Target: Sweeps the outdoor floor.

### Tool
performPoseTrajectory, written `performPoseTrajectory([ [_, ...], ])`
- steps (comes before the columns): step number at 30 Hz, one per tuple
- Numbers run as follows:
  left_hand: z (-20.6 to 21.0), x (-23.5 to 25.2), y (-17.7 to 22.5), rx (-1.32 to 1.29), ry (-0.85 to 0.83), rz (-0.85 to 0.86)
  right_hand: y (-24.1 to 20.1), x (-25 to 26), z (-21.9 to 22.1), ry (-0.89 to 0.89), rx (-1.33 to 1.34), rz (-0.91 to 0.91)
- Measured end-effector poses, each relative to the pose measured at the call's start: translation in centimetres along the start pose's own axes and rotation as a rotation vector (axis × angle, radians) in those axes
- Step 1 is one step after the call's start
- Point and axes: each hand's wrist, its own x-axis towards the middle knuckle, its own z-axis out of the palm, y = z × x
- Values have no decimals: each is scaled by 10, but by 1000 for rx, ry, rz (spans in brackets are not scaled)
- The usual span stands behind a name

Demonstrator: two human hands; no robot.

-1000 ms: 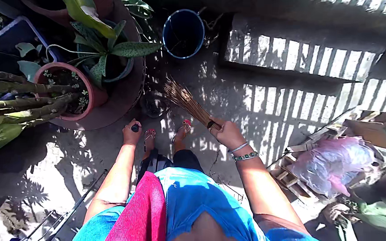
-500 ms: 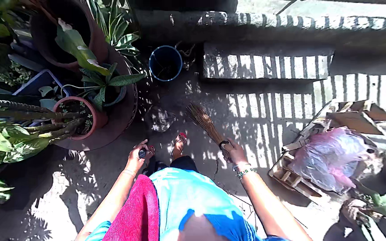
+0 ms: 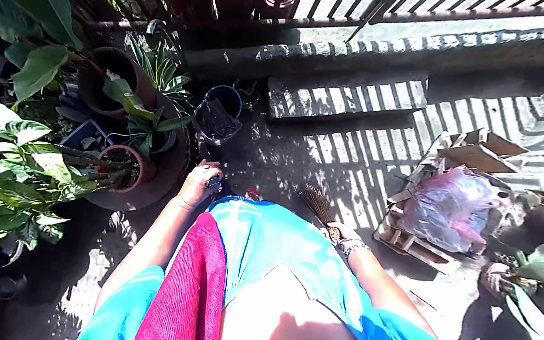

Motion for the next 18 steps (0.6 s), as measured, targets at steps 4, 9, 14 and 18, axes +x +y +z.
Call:
performPoseTrajectory([
  [4, -5, 48, -13, 197, -203, 190, 19, -27, -3, 35, -21, -27],
  [9, 29, 99, -54, 287, -551, 424, 54, -45, 8, 71, -215, -93],
  [14, 98, 123, -112, 418, -1269, 394, 103, -53, 32, 211, -264, -261],
  [18, 138, 101, -156, 222, -1420, 118, 62, -174, 82, 264, 22, -172],
])
